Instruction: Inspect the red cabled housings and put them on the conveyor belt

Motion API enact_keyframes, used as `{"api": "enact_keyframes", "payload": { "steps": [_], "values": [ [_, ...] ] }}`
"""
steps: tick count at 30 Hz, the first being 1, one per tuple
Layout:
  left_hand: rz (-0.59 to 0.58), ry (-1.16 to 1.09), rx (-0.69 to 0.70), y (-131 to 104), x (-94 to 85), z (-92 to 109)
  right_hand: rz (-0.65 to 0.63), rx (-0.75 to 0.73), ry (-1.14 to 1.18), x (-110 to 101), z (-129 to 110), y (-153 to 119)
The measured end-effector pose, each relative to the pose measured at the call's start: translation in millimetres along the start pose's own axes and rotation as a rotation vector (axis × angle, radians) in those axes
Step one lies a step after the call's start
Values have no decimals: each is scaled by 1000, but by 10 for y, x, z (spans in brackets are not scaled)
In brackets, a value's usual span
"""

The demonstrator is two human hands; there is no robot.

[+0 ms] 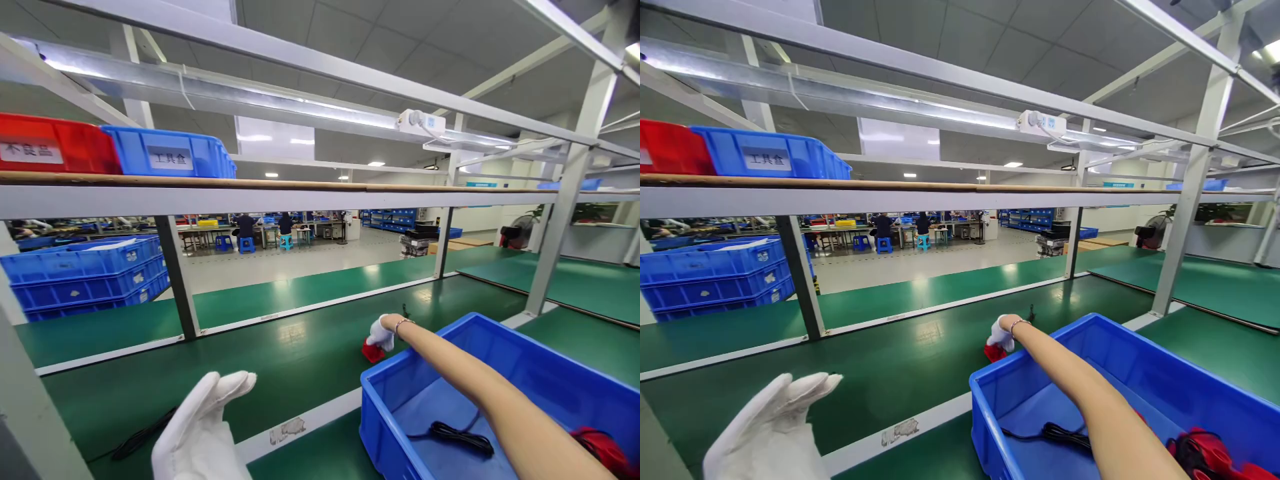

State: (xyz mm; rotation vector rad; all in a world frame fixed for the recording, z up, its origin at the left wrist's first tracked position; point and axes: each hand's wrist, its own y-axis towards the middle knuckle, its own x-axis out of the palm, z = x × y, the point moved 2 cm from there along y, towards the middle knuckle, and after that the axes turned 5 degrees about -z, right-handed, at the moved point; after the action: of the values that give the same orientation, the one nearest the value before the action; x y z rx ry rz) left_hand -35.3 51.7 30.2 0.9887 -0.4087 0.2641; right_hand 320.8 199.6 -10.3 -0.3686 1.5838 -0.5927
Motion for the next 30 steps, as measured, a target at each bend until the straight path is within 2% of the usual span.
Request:
{"api": "enact_keyframes", "payload": {
  "steps": [2, 5, 7, 8, 10, 12, 14, 16, 18, 20, 22, 25, 28, 30],
  "values": [
    [-20, -16, -23, 1, 33, 10, 31, -3, -10, -123, 162, -81],
    [-54, -31, -72, -23, 113, 5, 147, 26, -26, -303, 600, -373],
    [-90, -55, -62, -56, 175, -2, 196, 78, -39, -276, 936, -645],
    [-120, -69, -53, -79, 208, -5, 201, 113, -46, -194, 1093, -785],
    [-166, -92, -57, -133, 266, -13, 170, 186, -58, 109, 1349, -1045],
    [-203, -103, -82, -194, 312, -14, 102, 263, -65, 545, 1520, -1257],
    [-224, -94, -97, -251, 336, -6, 51, 325, -67, 1010, 1620, -1414],
    [-235, -72, -103, -301, 340, 1, 79, 334, -70, 1390, 1682, -1516],
    [-256, -71, -64, -342, 335, 2, 124, 305, -59, 1636, 1733, -1568],
    [-288, -63, -37, -383, 330, -17, 167, 253, -26, 1749, 1775, -1580],
    [-310, -23, -64, -430, 337, -56, 216, 200, 26, 1757, 1793, -1572],
    [-381, 60, -176, -528, 409, -104, 331, 134, 113, 1616, 1754, -1572],
    [-508, 88, -377, -691, 573, -103, 499, 55, 205, 1306, 1591, -1665],
    [-599, 77, -531, -859, 708, -81, 610, -7, 261, 1062, 1357, -1811]
  ]
}}
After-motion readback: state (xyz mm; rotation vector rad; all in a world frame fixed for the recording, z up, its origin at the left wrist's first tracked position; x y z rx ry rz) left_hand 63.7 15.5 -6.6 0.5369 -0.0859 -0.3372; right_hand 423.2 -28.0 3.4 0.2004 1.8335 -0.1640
